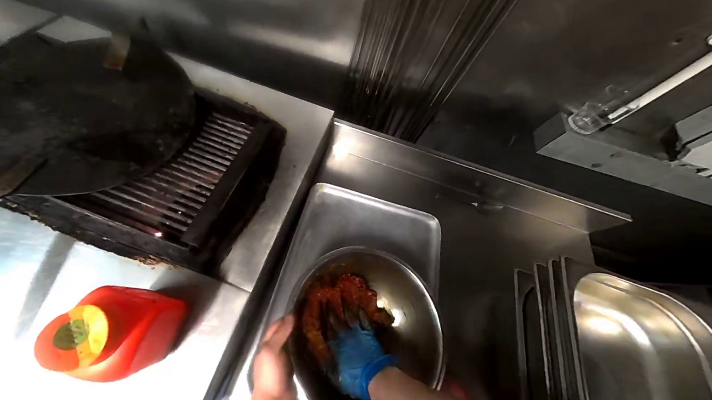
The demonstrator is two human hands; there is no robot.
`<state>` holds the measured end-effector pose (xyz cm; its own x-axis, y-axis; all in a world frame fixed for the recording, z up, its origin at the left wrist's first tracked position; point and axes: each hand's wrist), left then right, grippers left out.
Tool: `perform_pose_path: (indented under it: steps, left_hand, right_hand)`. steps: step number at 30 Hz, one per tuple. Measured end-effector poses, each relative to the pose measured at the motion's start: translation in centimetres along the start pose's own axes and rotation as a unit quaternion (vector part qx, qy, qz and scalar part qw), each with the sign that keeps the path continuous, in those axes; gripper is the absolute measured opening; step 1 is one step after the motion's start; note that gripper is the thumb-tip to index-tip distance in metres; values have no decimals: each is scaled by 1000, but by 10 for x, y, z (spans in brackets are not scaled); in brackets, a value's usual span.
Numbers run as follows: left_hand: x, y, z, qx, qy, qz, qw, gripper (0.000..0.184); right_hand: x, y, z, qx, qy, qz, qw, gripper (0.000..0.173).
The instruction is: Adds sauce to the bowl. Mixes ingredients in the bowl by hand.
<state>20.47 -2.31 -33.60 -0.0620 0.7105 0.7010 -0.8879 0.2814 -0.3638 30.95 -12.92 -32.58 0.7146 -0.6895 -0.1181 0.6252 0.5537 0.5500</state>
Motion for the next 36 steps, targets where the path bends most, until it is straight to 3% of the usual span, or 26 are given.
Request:
perform_pose_path:
  steps: [3,5,8,11,13,15,17,18,20,22,23,25,27,29,31,33,36]
  left_hand:
    - [7,-6,0,25,-17,-38,999,31]
    - [5,-6,0,19,-35,-82,996,31]
    - [5,-5,-2,-3,-53,-129,990,33]
    - [8,-12,-9,-47,-54,-173,982,36]
    - [12,-19,-15,-55,-63,-203,976,36]
    - [21,-21,-23,-36,-77,-236,968,35]
    - [31,-14,-30,-27,-73,-266,961,34]
    - [31,-9,-31,-30,-67,-275,959,33]
    - [20,-4,-29,-37,-60,-274,959,33]
    - [4,-15,-22,-28,-76,-237,968,36]
    - [-1,-26,-18,-11,-88,-212,973,36]
    - [1,-40,-14,14,-103,-199,974,36]
    - [6,-33,-18,14,-105,-248,963,37]
    - [6,-21,-19,0,-101,-285,953,39]
    - [4,-28,-20,3,-106,-270,957,40]
    - [5,-33,-21,14,-120,-250,961,41]
    - [21,-29,-27,-54,-111,-262,957,40]
  right_hand:
    - [29,27,2,-84,88,29,992,56]
    - [49,61,12,-62,93,-28,993,48]
    - [47,106,16,50,-70,-100,991,38]
    - [12,113,-16,63,-156,-136,976,42]
    - [-23,86,-15,22,-91,-112,989,38]
    - [-36,47,10,-22,32,-29,999,36]
    - [-4,14,23,-24,137,47,989,37]
    - [22,6,22,-16,148,67,987,37]
    - [54,19,7,17,57,68,996,39]
    - [42,38,-16,48,-110,1,993,68]
    - [27,40,-20,46,-151,-41,987,75]
    - [11,33,-5,7,-98,-43,994,68]
    - [26,32,12,-34,-18,59,998,51]
    - [43,40,3,-20,-79,77,994,51]
    - [37,48,-11,6,-147,5,989,71]
    - [19,42,-2,-29,-59,9,998,57]
    - [19,62,9,-77,126,156,977,20]
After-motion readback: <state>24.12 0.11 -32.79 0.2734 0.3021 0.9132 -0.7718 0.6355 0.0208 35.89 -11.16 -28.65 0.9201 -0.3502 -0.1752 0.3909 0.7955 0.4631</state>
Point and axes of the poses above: each hand's wrist, its own z-axis away from the middle knuckle, its own y-axis out of the back of the hand, x = y × z, and after that the axes turned 5 degrees about -y, right-handed
